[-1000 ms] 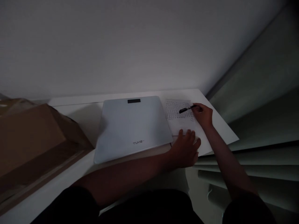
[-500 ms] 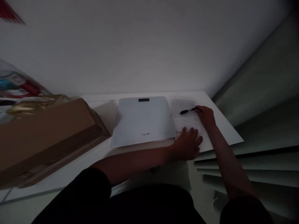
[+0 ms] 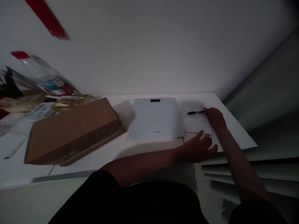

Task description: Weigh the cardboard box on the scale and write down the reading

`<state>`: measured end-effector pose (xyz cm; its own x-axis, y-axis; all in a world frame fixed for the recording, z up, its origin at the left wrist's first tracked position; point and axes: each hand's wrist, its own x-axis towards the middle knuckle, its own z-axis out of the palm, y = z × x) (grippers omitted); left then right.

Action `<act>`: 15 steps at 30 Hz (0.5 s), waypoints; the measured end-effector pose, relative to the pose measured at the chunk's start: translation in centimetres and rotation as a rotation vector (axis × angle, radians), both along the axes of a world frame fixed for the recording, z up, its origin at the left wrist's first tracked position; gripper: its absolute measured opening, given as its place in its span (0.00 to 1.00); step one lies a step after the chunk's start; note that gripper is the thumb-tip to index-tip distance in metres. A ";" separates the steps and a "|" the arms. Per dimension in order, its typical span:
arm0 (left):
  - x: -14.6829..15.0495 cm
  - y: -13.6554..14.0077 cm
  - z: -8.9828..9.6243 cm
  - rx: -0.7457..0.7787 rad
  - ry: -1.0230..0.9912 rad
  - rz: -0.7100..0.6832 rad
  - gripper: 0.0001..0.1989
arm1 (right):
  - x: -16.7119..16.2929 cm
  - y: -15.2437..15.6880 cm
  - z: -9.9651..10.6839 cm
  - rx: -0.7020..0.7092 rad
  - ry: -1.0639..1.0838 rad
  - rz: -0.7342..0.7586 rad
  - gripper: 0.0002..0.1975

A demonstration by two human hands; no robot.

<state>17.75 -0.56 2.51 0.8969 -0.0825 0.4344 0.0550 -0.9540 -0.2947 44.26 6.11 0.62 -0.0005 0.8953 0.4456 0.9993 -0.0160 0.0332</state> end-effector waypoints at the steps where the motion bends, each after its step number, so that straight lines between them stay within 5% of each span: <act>1: -0.7 -0.2 0.3 0.014 -0.006 -0.031 0.20 | 0.0 -0.1 0.0 0.021 0.007 0.010 0.18; 9: -9.4 -1.9 1.8 -0.300 -0.125 -0.025 0.08 | -0.1 -0.7 0.1 0.189 0.033 0.081 0.23; 15: -17.8 -6.9 2.6 -0.528 -0.409 0.148 0.07 | -1.0 -1.0 1.1 0.321 0.002 0.259 0.19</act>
